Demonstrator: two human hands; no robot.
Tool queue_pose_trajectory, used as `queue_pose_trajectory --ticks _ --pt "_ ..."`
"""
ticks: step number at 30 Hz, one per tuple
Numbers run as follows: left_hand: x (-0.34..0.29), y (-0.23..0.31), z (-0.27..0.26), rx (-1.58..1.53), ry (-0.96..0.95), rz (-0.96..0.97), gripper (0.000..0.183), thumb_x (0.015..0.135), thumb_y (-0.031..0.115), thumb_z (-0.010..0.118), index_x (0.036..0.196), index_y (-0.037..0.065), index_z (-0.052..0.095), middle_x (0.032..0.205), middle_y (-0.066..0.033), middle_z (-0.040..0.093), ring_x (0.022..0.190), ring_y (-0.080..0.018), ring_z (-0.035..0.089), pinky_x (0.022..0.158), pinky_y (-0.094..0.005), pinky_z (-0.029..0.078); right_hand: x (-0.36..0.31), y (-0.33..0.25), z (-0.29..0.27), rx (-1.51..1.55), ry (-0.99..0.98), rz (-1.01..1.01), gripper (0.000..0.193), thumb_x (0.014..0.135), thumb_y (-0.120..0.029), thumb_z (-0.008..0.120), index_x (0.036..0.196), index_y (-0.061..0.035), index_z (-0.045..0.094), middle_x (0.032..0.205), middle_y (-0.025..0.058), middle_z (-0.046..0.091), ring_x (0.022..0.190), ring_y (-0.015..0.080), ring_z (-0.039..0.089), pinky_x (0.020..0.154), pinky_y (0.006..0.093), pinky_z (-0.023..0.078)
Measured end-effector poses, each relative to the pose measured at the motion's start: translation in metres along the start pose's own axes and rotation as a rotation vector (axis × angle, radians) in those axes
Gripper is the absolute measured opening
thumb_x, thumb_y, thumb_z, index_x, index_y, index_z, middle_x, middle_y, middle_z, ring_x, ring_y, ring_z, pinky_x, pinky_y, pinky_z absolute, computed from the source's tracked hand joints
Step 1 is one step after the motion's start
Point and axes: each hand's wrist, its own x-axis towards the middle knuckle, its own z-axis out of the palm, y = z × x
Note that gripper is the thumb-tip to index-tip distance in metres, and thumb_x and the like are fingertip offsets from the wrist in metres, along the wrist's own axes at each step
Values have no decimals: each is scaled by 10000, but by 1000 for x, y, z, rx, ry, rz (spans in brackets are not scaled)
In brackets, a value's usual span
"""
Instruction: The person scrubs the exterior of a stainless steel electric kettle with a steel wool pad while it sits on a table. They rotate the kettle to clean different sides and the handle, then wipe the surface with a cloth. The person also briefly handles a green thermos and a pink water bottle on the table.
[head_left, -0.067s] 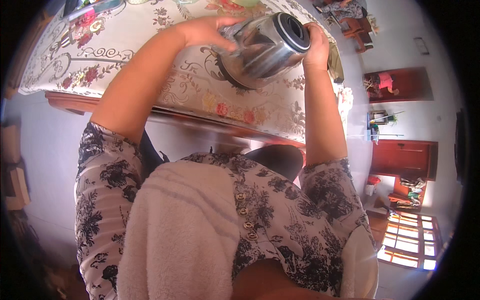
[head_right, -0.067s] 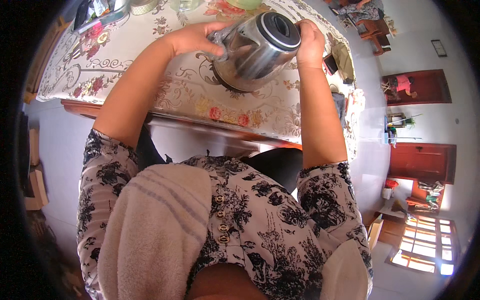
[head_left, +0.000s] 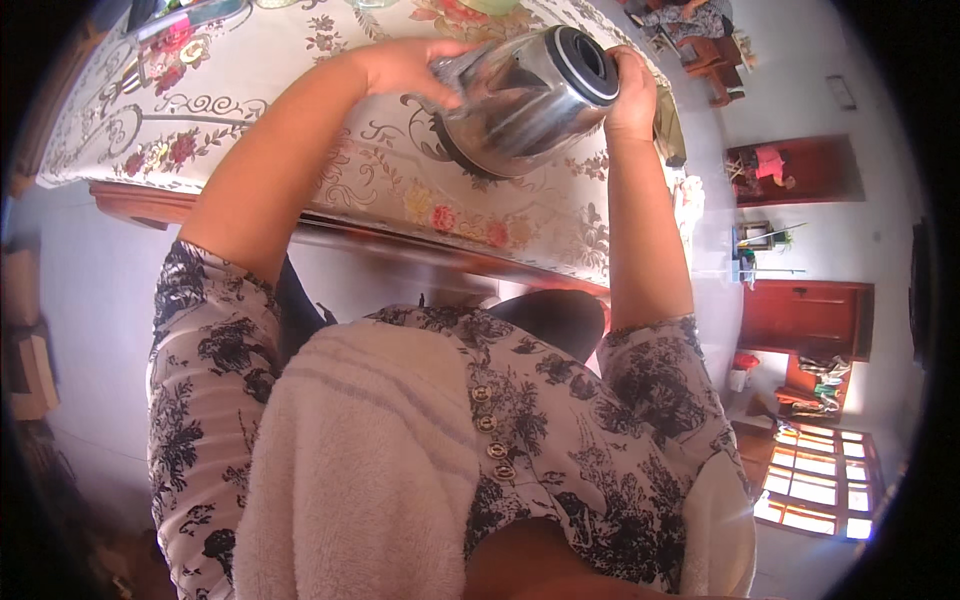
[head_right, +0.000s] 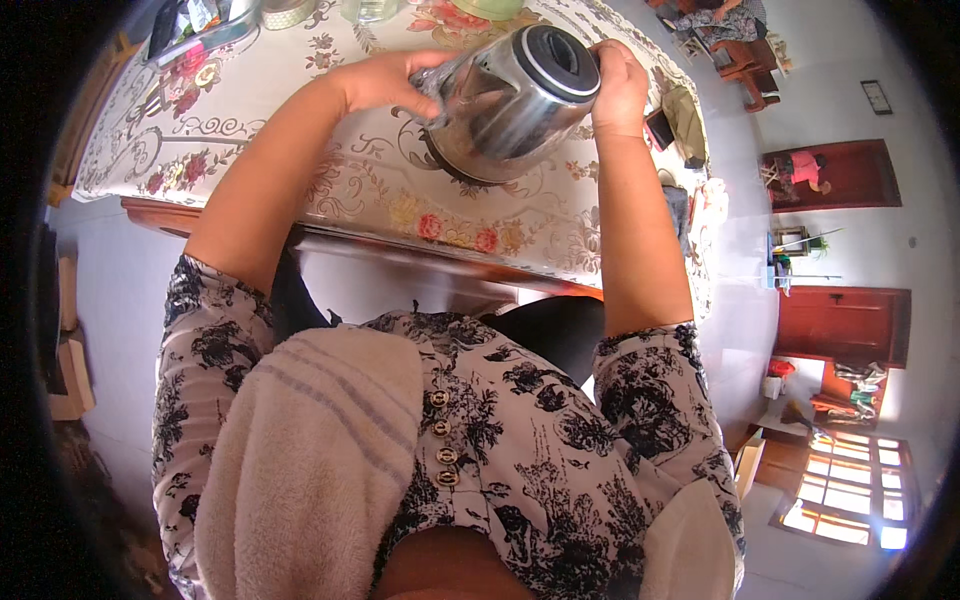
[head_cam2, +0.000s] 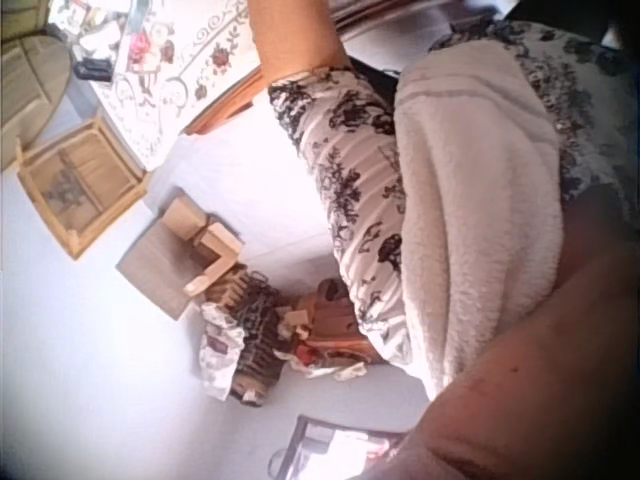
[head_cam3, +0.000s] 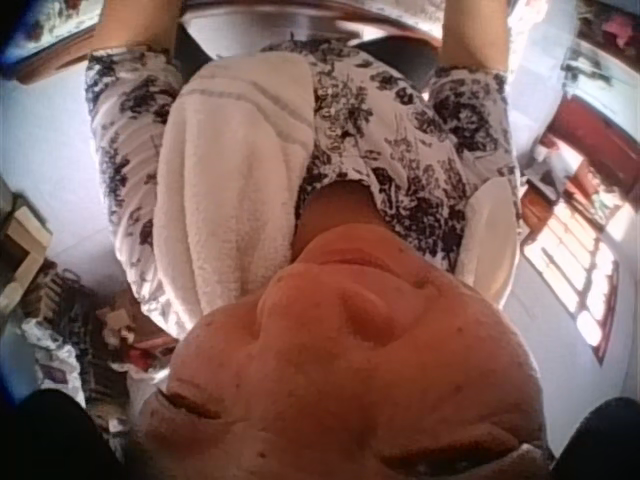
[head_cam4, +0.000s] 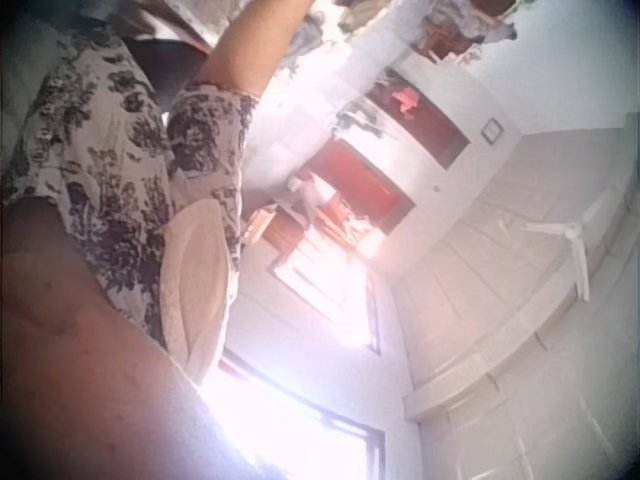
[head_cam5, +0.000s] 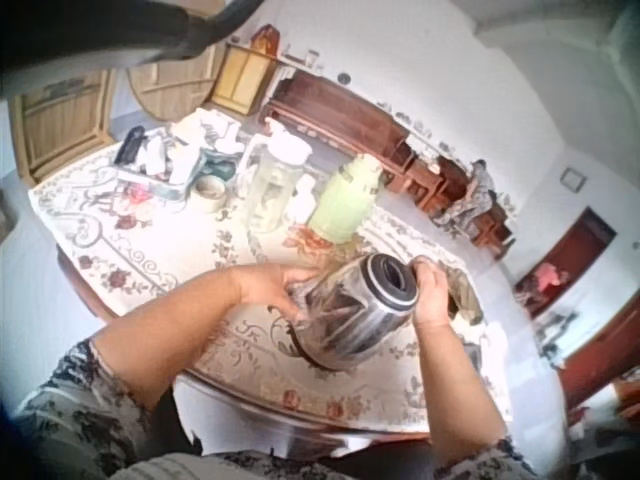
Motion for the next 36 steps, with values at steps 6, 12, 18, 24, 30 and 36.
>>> queue_pose_trajectory --ticks 6,12,18,24,30,36 --pt "2 -10 24 -262 61 -1 902 730 213 805 1470 58 312 1378 -112 489 1246 -183 464 1059 -327 353 3 7 -2 -40 -15 -58 293 866 -206 464 797 19 640 761 64 623 736 142 548 716 246 436" --pt "7 31 45 -255 256 230 912 773 232 776 1494 61 244 1437 -126 418 1309 -205 399 1085 -310 315 4 19 -5 -101 -7 -137 305 869 -217 463 805 28 632 796 81 634 770 170 564 754 259 441" --pt "-6 -11 25 -264 52 54 844 784 156 749 1489 107 288 1401 -69 476 1262 -183 453 1082 -315 327 4 15 -9 -107 -46 -32 336 887 -250 450 864 35 624 895 106 639 866 206 578 829 276 427" --pt "12 27 42 -201 249 181 960 714 360 816 1471 57 309 1398 -150 476 1268 -218 465 1067 -320 341 2 13 -8 -121 -32 -63 337 885 -252 447 845 33 622 870 100 632 836 196 565 805 279 430" --pt "-3 14 38 -253 188 97 857 784 232 768 1487 108 293 1402 -75 477 1271 -187 452 1079 -320 330 4 17 -10 -156 -53 -70 329 891 -237 440 843 32 623 888 105 631 853 205 569 817 279 427" --pt "-10 7 33 -308 157 35 838 791 236 770 1479 102 311 1396 -80 484 1265 -187 457 1088 -325 316 3 12 -8 -124 -44 -42 331 894 -239 440 849 30 627 891 100 632 855 202 569 818 283 428"
